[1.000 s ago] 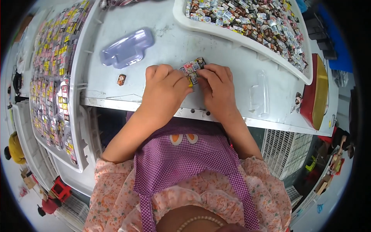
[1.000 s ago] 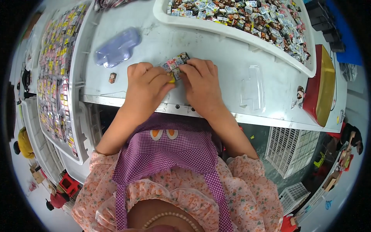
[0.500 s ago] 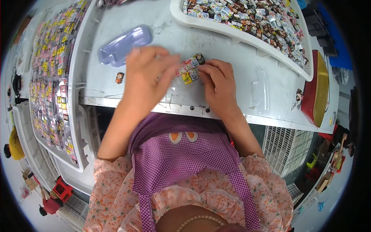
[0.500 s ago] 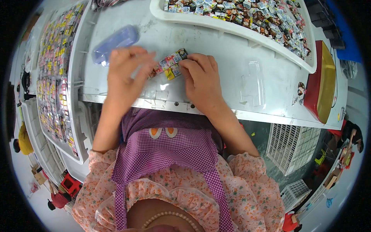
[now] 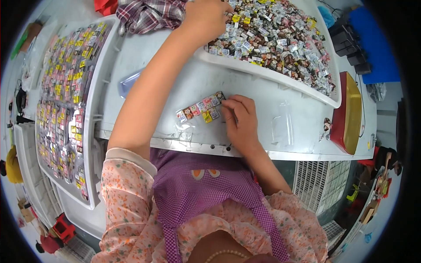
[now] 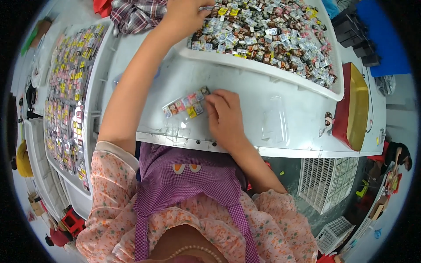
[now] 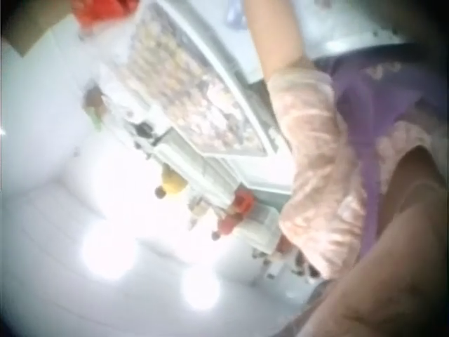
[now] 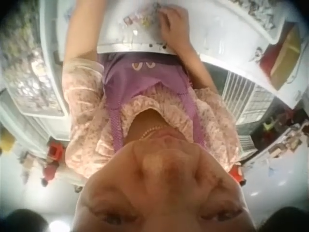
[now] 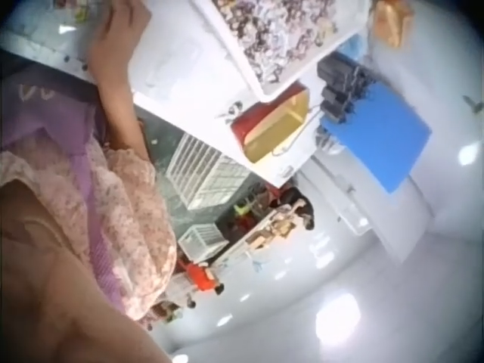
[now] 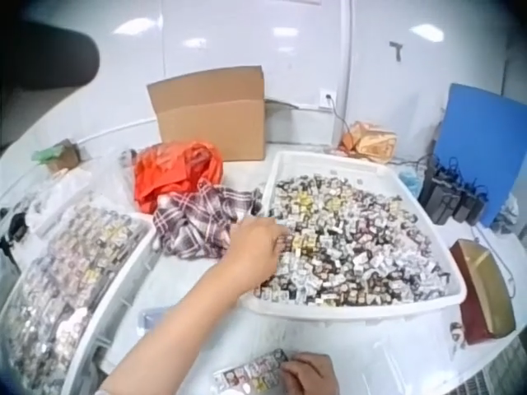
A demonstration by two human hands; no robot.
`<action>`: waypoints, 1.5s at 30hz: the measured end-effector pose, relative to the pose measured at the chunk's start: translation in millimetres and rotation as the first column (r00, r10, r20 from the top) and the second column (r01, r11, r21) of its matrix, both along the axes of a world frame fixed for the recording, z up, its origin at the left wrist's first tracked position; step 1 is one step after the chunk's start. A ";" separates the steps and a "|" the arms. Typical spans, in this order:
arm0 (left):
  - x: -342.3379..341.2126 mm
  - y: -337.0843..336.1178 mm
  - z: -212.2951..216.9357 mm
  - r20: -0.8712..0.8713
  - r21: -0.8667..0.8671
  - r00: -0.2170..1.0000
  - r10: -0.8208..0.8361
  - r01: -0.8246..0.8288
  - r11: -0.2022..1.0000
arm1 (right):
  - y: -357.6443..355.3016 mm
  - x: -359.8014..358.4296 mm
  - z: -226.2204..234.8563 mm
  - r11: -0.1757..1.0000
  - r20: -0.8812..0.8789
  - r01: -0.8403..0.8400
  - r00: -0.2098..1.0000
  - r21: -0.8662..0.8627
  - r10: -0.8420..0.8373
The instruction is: Sorting and arranging small colorful square toy pieces into strips for packaging.
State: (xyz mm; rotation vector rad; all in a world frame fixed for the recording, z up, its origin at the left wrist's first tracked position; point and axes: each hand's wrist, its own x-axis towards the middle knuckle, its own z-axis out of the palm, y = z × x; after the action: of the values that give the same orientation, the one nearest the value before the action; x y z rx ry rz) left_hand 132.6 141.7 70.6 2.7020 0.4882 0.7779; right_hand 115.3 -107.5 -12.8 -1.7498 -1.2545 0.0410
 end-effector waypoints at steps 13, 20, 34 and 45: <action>63.8 -1.3 -20.0 -0.115 -0.019 0.993 0.023 -0.025 0.999 | 4.8 8.3 2.6 1.000 0.031 -0.001 1.000 -0.013 0.001; 43.4 11.7 -25.5 0.272 0.039 0.962 -0.019 0.009 0.999 | 4.7 1.3 5.4 0.999 0.021 -0.017 1.000 -0.036 0.018; -161.5 -102.9 -19.6 -0.004 -0.896 1.000 -0.027 0.008 0.444 | 5.2 7.6 0.8 0.999 0.054 -0.018 0.998 -0.050 0.021; -159.3 -144.6 -41.5 -0.064 -0.378 0.996 0.057 -0.077 0.923 | 4.8 2.1 0.6 0.995 0.161 -0.066 0.984 -0.076 0.078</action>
State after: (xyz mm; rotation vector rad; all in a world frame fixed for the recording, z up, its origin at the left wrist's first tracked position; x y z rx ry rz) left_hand -26.8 -3.0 29.0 2.3572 0.6708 0.5607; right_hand 117.4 -102.7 -12.2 -1.7967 -1.4514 -0.0179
